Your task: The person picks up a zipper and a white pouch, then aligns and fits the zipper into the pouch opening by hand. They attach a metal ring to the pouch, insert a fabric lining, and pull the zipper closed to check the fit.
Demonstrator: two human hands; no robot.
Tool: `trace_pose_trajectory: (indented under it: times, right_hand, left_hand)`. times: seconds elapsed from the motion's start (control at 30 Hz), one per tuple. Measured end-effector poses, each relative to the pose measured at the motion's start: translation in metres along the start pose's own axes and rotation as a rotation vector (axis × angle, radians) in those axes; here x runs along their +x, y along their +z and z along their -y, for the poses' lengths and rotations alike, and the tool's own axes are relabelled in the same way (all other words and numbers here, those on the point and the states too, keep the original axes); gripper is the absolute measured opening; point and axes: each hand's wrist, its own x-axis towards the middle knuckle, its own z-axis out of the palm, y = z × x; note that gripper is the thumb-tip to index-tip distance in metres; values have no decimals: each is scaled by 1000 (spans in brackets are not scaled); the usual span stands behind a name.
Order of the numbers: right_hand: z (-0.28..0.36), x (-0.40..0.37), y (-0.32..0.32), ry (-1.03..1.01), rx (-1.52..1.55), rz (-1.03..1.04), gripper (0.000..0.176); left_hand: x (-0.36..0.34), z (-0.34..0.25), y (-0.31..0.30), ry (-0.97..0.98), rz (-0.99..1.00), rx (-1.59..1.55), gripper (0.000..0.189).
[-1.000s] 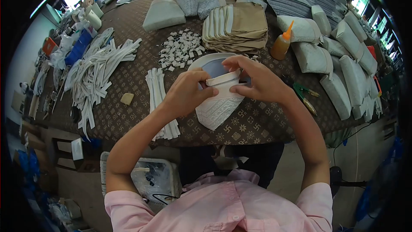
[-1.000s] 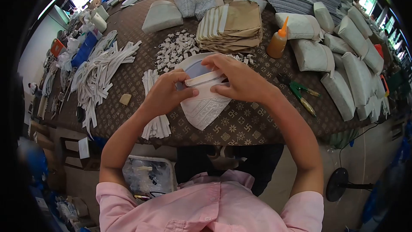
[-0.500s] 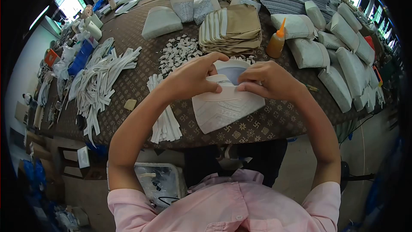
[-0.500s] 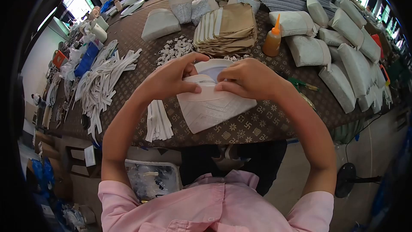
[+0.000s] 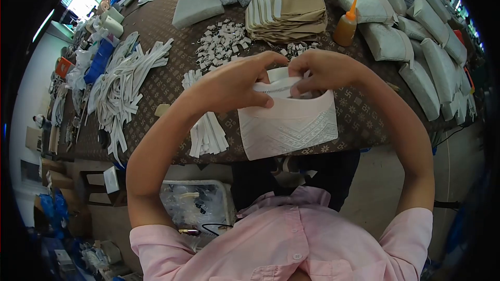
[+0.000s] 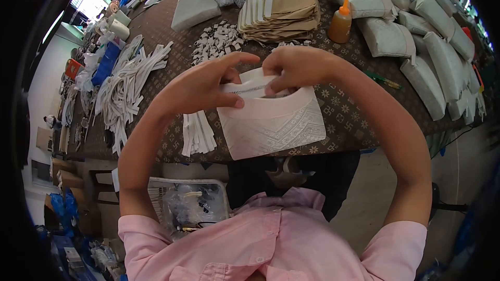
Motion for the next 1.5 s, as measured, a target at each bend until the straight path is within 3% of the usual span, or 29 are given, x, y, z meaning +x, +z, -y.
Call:
trace_pose_trajectory:
  times: [0.03, 0.07, 0.1, 0.17, 0.27, 0.3, 0.37, 0.47, 1.2, 1.3, 1.37, 1.5]
  right_hand:
    - [3, -8, 2, -7, -142, -262, 13]
    - [4, -16, 6, 40, 9, -334, 13]
    - [0, -22, 11, 48, 8, -332, 13]
    - [-8, -32, 20, -120, 288, -480, 17]
    - [0, -45, 31, -202, 200, -552, 24]
    - [0, -46, 29, -198, 197, -549, 24]
    - [-1, -48, 28, -323, -113, -483, 24]
    - [-2, -45, 31, -295, -93, -522, 27]
    - [10, -42, 42, -203, -108, -566, 28]
    - [10, -42, 44, -185, -149, -567, 27]
    - [12, -43, 45, -148, -162, -577, 26]
    - [10, -43, 46, -157, -189, -589, 25]
  left_hand:
    - [2, 3, 0, -47, -11, -13, 71]
    - [6, 8, -1, -72, 5, -56, 71]
    - [6, 9, -1, -68, 7, -63, 71]
    - [8, 10, -3, -43, 30, -16, 68]
    - [12, 14, -4, 15, 57, 6, 56]
    - [15, 12, -7, 17, 55, 2, 56]
    - [21, 7, -15, -29, 272, 23, 39]
    - [26, 9, -18, -99, 360, -53, 28]
    - [12, 10, -15, -29, 247, -21, 31]
    - [9, 9, -12, -96, 229, 76, 33]
    - [7, 14, -7, 79, 1, 176, 36]
    - [23, 0, -18, 8, 164, 263, 38]
